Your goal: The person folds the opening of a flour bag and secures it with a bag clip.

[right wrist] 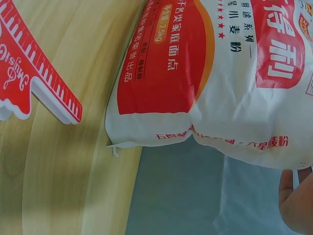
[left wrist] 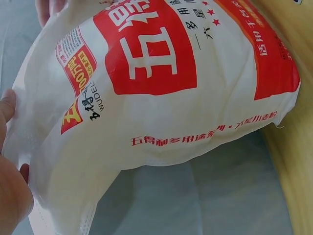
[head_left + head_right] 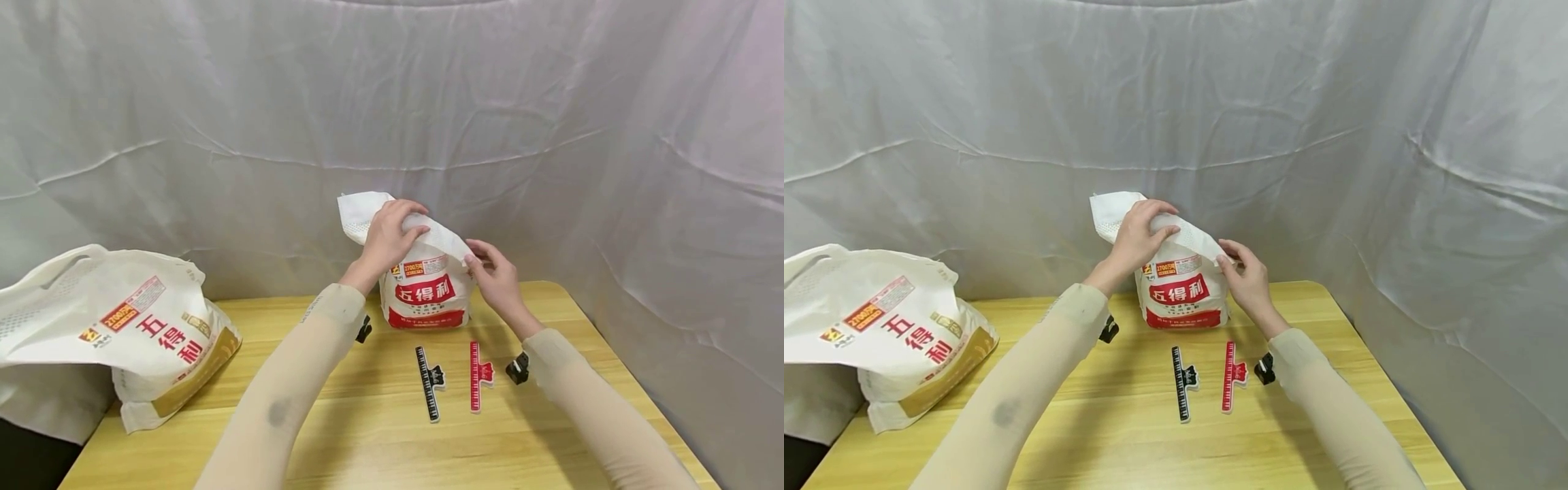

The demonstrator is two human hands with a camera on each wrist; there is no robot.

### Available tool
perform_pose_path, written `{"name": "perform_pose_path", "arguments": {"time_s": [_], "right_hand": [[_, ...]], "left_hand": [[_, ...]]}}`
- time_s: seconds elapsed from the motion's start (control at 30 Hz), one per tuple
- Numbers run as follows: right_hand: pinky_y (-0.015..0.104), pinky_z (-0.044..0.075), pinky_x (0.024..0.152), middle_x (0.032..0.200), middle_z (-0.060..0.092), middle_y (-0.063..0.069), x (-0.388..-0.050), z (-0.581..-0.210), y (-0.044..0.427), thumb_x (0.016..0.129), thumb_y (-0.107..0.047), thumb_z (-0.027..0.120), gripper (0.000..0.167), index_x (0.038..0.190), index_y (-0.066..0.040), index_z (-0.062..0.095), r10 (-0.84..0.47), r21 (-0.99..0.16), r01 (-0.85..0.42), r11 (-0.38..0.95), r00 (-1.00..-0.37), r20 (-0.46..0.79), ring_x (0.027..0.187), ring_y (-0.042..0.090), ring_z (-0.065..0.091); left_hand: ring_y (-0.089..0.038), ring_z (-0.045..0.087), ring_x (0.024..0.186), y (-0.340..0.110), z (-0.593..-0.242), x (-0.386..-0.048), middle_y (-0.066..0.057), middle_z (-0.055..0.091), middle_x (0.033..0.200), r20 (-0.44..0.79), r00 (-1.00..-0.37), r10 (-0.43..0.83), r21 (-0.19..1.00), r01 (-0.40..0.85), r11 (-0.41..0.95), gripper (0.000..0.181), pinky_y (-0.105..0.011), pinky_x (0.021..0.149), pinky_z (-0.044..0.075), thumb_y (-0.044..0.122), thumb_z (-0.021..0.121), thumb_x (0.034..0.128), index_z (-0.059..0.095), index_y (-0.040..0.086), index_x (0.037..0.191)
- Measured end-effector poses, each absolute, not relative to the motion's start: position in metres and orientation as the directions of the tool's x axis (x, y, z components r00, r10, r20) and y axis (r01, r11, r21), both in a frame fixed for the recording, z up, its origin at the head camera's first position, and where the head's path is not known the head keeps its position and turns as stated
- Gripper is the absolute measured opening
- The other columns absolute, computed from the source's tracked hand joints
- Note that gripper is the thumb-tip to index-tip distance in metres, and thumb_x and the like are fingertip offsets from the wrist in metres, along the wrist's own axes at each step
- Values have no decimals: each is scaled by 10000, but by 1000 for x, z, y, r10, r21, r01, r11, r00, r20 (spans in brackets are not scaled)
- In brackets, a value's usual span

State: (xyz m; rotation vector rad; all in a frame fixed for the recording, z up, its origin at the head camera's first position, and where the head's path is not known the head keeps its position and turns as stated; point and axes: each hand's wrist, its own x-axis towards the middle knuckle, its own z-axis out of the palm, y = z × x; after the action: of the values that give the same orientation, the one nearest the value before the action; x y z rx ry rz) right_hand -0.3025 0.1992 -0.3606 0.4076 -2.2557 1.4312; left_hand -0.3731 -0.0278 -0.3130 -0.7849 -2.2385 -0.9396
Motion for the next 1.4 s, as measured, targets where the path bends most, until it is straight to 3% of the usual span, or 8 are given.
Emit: {"name": "perform_pose_path", "arguments": {"time_s": [0.13, 0.3, 0.73, 0.97, 1.4], "right_hand": [[189, 580, 820, 1371, 608, 260, -305, -362, 199, 1044, -69, 613, 410, 1436, 39, 560, -17, -768, -465, 440, -860, 510, 1094, 361, 627], [90, 522, 763, 1314, 619, 259, -325, -380, 207, 1040, -87, 629, 394, 1417, 19, 590, 5, -754, -477, 451, -844, 536, 1078, 357, 615], [122, 515, 732, 1177, 706, 146, -336, -391, 212, 1008, -182, 704, 283, 1257, -49, 713, 114, -773, -472, 423, -819, 563, 942, 165, 611], [149, 495, 756, 1157, 697, 142, -336, -393, 213, 1024, -219, 680, 294, 1282, -80, 698, 116, -799, -420, 430, -852, 510, 961, 190, 595], [130, 519, 788, 1209, 672, 161, -336, -393, 214, 1028, -228, 677, 357, 1360, -99, 654, 130, -843, -384, 376, -879, 458, 1025, 215, 604]], "left_hand": [[-221, 597, 1198, -26, -314, -373, -24, 721, 1222, 696, -661, 280, 421, 692, 587, 246, -365, 1097, 426, 194, 780, 944, 723, 111, 1168], [-220, 595, 1178, -23, -314, -374, -14, 721, 1207, 691, -672, 267, 426, 676, 601, 209, -377, 1082, 430, 195, 763, 955, 726, 121, 1148], [-220, 584, 1145, -22, -311, -370, 6, 724, 1134, 689, -675, 263, 423, 670, 611, 115, -381, 1018, 457, 186, 745, 970, 737, 137, 1074], [-215, 581, 1065, -25, -311, -371, 4, 734, 1058, 709, -646, 283, 399, 698, 594, 66, -353, 948, 482, 154, 757, 957, 736, 120, 1010], [-196, 568, 1046, -24, -309, -371, 18, 735, 1036, 682, -668, 297, 406, 684, 606, 56, -339, 926, 478, 142, 758, 952, 739, 132, 1003]]}}
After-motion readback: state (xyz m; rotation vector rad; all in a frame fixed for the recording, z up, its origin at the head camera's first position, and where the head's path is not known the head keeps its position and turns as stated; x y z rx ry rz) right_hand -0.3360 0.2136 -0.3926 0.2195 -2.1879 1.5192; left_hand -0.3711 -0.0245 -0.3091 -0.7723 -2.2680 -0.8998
